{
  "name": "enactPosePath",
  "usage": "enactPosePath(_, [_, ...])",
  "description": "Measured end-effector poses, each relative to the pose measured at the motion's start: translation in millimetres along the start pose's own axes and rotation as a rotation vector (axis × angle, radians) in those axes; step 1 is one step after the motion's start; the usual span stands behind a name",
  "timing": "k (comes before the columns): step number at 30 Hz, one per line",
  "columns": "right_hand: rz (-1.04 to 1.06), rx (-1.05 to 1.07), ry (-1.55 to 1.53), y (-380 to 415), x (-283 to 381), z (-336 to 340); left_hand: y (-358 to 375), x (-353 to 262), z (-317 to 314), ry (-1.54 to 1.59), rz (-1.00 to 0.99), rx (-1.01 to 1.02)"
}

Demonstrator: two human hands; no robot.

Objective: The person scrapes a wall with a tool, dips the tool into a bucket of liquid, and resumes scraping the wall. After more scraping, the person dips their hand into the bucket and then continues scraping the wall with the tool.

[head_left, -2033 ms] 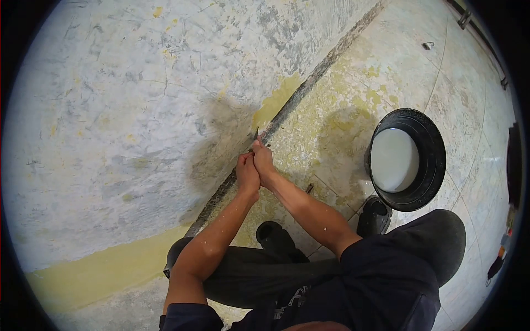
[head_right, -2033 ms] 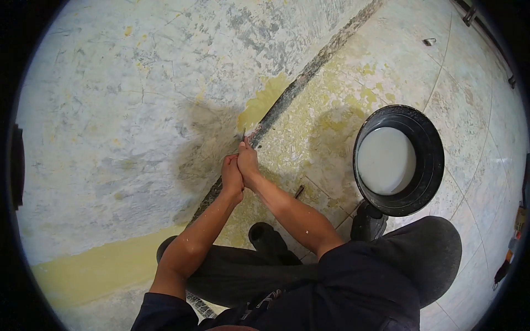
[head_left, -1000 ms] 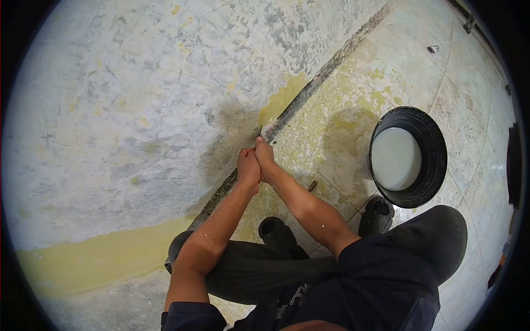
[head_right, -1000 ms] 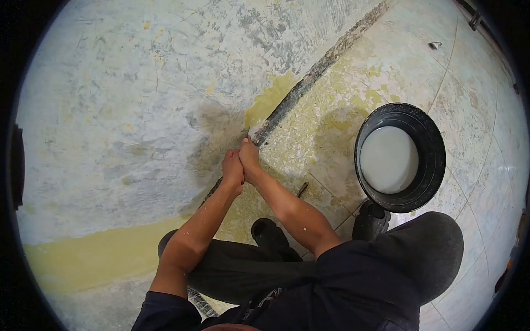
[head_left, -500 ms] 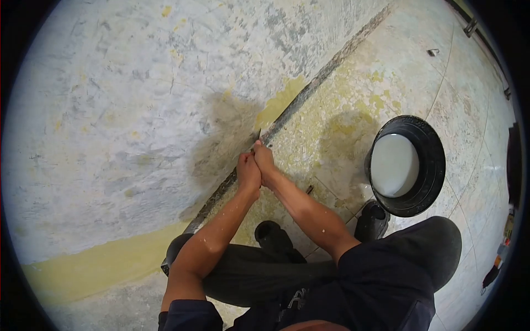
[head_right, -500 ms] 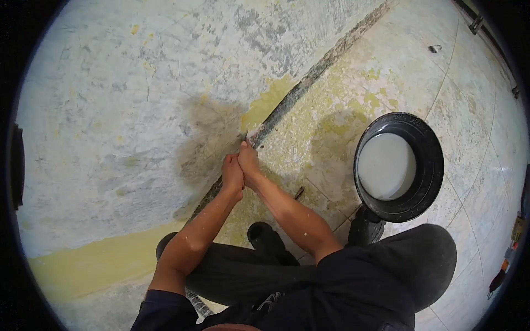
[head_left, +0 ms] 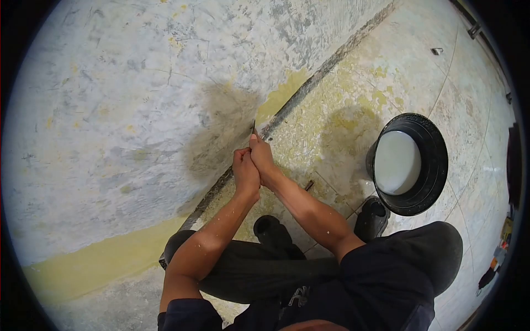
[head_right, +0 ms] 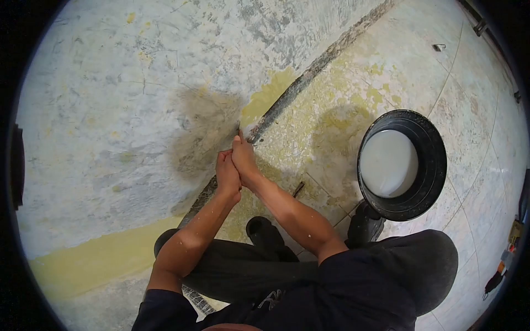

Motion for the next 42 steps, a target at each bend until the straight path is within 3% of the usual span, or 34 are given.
enactPosePath(2, [0.045, -0.081, 0.159, -5.9, -0.8, 0.5, -9.4, 11.1, 2.4, 0.057, -0.024, -0.005])
enactPosePath(6, [0.044, -0.079, 0.072, 1.6, 4.8, -1.5, -21.2, 16.6, 5.9, 0.022, -0.047, 0.067])
enactPosePath(8, [0.228, -0.15, 0.092, -11.0, -7.9, 0.3, -14.8, 13.3, 6.0, 0.022, -0.002, 0.085])
enactPosePath(11, [0.323, -0.156, 0.17, -21.7, -17.8, 0.2, -8.3, 8.0, 3.7, 0.075, -0.037, 0.046])
enactPosePath(15, [0.168, -0.088, 0.144, -3.6, -7.2, -0.6, -8.6, 17.1, 9.1, 0.038, -0.022, 0.035])
enactPosePath(20, [0.247, -0.171, 0.122, -8.2, -4.4, -5.0, -11.0, 3.9, 9.3, 0.12, -0.022, 0.123])
enactPosePath(24, [0.309, -0.168, 0.123, -18.5, -9.7, -0.1, -17.5, 6.4, 5.1, 0.021, -0.054, 0.079])
enactPosePath(30, [0.185, -0.103, 0.051, -3.1, -3.4, -3.8, -14.8, 12.6, 10.1, 0.019, 0.012, 0.132])
enactPosePath(33, [0.286, -0.138, 0.159, -8.6, -1.6, -4.5, -9.7, 1.9, 6.7, 0.084, -0.047, 0.088])
enactPosePath(35, [0.328, -0.162, 0.163, -11.8, -6.5, -4.8, -5.9, -2.0, 6.7, 0.022, 0.021, 0.092])
enactPosePath(38, [0.173, -0.079, -0.045, 1.6, 10.3, -2.7, -11.9, -3.0, 2.8, -0.009, -0.008, 0.131])
enactPosePath(42, [0.338, -0.133, 0.163, -9.4, 9.9, 1.8, -11.3, -4.0, -1.3, 0.022, -0.053, 0.154])
Point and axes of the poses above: each hand's wrist, its own y-axis away from the middle knuckle, its own z-axis out of the back of the hand, x = y × z, the point moved 4 cm from there along -y, towards the middle knuckle, and after that the axes turned 4 degrees about -z, right-handed, at the moved point
